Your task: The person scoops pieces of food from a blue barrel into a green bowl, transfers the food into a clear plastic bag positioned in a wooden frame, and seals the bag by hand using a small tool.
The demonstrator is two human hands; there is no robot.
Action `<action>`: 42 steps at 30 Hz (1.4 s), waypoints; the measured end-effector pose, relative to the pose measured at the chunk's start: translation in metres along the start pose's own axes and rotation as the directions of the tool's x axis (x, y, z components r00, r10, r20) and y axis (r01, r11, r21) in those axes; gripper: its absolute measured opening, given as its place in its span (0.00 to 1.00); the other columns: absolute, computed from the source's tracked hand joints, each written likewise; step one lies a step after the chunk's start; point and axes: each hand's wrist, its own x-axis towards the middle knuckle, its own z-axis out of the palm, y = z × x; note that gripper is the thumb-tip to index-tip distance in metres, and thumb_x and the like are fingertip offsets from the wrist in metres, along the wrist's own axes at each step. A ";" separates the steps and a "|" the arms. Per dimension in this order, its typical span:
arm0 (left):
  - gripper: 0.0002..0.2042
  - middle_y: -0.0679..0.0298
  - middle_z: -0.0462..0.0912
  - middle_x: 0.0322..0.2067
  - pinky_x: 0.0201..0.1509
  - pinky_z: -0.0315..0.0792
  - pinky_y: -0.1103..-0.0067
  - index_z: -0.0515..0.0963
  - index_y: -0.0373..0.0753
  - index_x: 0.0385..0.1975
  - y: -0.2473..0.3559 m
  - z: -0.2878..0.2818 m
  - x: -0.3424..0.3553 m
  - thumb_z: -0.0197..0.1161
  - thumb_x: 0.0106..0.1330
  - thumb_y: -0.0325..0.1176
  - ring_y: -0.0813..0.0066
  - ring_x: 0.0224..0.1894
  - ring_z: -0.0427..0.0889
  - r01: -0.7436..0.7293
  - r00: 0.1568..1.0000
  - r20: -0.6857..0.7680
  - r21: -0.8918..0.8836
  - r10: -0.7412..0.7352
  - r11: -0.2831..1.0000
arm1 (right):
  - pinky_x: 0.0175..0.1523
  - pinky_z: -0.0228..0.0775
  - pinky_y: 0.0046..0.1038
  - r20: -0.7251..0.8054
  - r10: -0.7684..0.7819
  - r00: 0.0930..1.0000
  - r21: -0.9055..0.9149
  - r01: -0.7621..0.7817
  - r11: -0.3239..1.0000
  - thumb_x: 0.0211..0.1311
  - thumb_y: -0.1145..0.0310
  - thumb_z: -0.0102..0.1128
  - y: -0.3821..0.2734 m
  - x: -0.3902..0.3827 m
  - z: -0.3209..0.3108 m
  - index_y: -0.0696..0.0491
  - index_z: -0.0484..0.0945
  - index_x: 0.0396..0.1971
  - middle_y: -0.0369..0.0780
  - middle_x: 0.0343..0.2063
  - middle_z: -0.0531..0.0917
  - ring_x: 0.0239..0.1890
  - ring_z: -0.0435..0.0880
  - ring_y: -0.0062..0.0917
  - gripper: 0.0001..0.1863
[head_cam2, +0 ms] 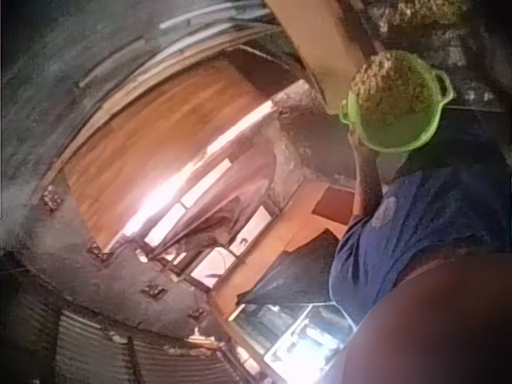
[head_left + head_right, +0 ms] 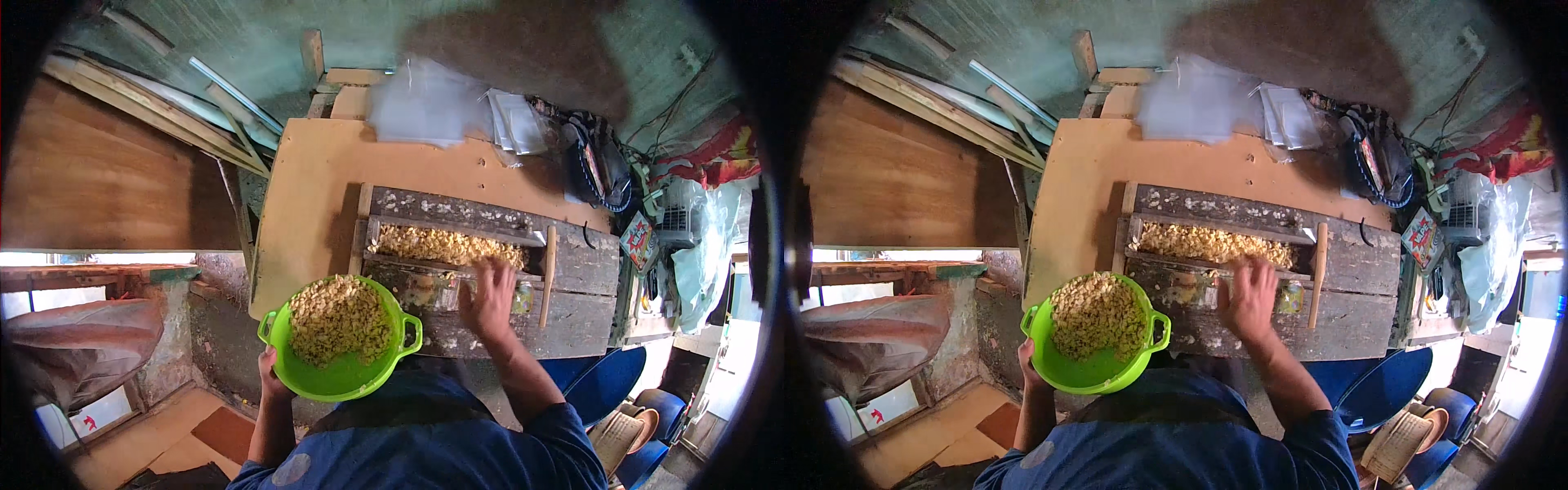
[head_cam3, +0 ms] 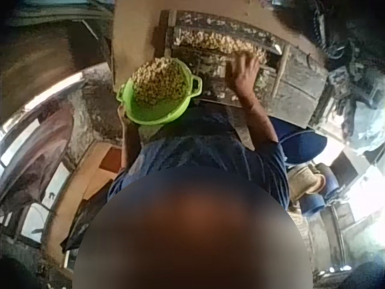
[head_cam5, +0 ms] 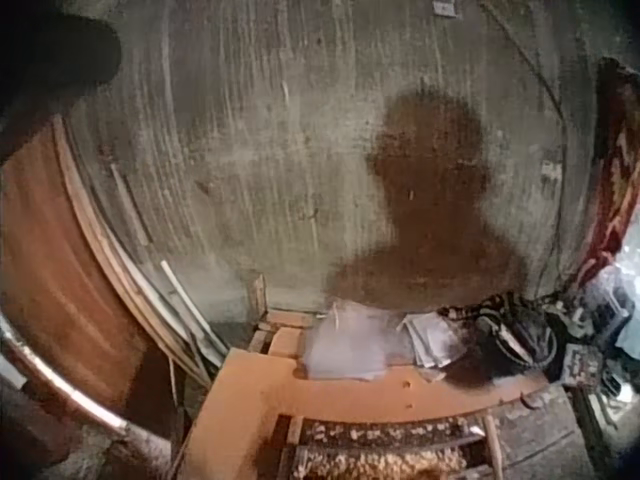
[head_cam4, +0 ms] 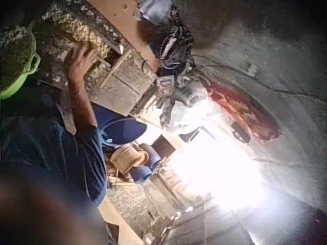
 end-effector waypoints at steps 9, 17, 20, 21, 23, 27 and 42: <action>0.28 0.54 0.79 0.53 0.56 0.74 0.66 0.70 0.30 0.58 0.001 0.006 0.006 0.50 0.67 0.47 0.61 0.53 0.80 0.009 0.997 0.076 0.074 -0.014 0.997 | 0.49 0.65 0.37 0.151 -0.192 0.970 -0.036 0.199 0.979 0.57 0.73 0.58 0.032 0.016 0.005 0.48 0.82 0.39 0.37 0.31 0.79 0.38 0.78 0.32 0.10; 0.31 0.54 0.78 0.54 0.60 0.72 0.62 0.70 0.33 0.60 -0.001 -0.005 0.005 0.53 0.63 0.50 0.57 0.54 0.79 0.059 0.997 0.046 0.104 -0.064 0.993 | 0.49 0.67 0.38 0.081 -0.107 0.991 0.011 0.107 0.994 0.56 0.69 0.59 0.023 -0.010 0.020 0.46 0.78 0.47 0.37 0.39 0.77 0.43 0.76 0.34 0.17; 0.30 0.54 0.78 0.54 0.59 0.73 0.63 0.70 0.32 0.59 0.001 -0.002 0.004 0.52 0.64 0.49 0.58 0.53 0.79 0.025 0.998 0.052 0.112 -0.031 0.993 | 0.49 0.68 0.40 0.146 -0.103 0.984 0.016 0.102 0.995 0.58 0.67 0.60 0.008 0.014 0.021 0.47 0.78 0.47 0.39 0.38 0.78 0.44 0.77 0.36 0.16; 0.30 0.54 0.79 0.53 0.59 0.73 0.64 0.70 0.32 0.59 0.001 0.000 0.005 0.52 0.64 0.49 0.58 0.53 0.79 0.005 0.998 0.062 0.110 -0.012 0.994 | 0.49 0.68 0.40 0.179 -0.098 0.979 0.031 0.093 0.995 0.58 0.66 0.61 0.003 0.023 0.022 0.47 0.78 0.47 0.39 0.38 0.78 0.44 0.77 0.36 0.16; 0.30 0.54 0.79 0.53 0.58 0.73 0.64 0.70 0.31 0.59 0.001 0.000 0.006 0.52 0.64 0.48 0.59 0.53 0.80 -0.002 0.998 0.068 0.112 -0.005 0.994 | 0.50 0.69 0.42 0.233 -0.068 0.970 0.042 0.060 0.997 0.58 0.66 0.61 -0.001 0.034 0.027 0.48 0.76 0.49 0.41 0.38 0.79 0.45 0.77 0.38 0.17; 0.29 0.54 0.79 0.52 0.58 0.73 0.65 0.70 0.31 0.59 -0.001 -0.015 0.003 0.53 0.64 0.48 0.59 0.52 0.80 -0.086 0.995 0.080 0.414 0.058 0.906 | 0.51 0.68 0.41 0.213 -0.136 0.968 0.060 0.126 0.990 0.57 0.67 0.60 -0.007 0.044 0.031 0.47 0.76 0.49 0.41 0.44 0.76 0.48 0.75 0.38 0.18; 0.33 0.54 0.74 0.56 0.60 0.72 0.62 0.66 0.36 0.62 -0.004 -0.017 -0.011 0.60 0.60 0.49 0.56 0.56 0.76 0.155 0.977 -0.125 -0.130 -0.171 0.979 | 0.57 0.67 0.36 0.448 -0.531 0.719 0.052 0.572 0.819 0.57 0.69 0.58 0.022 0.088 0.029 0.37 0.79 0.55 0.37 0.55 0.73 0.56 0.72 0.33 0.23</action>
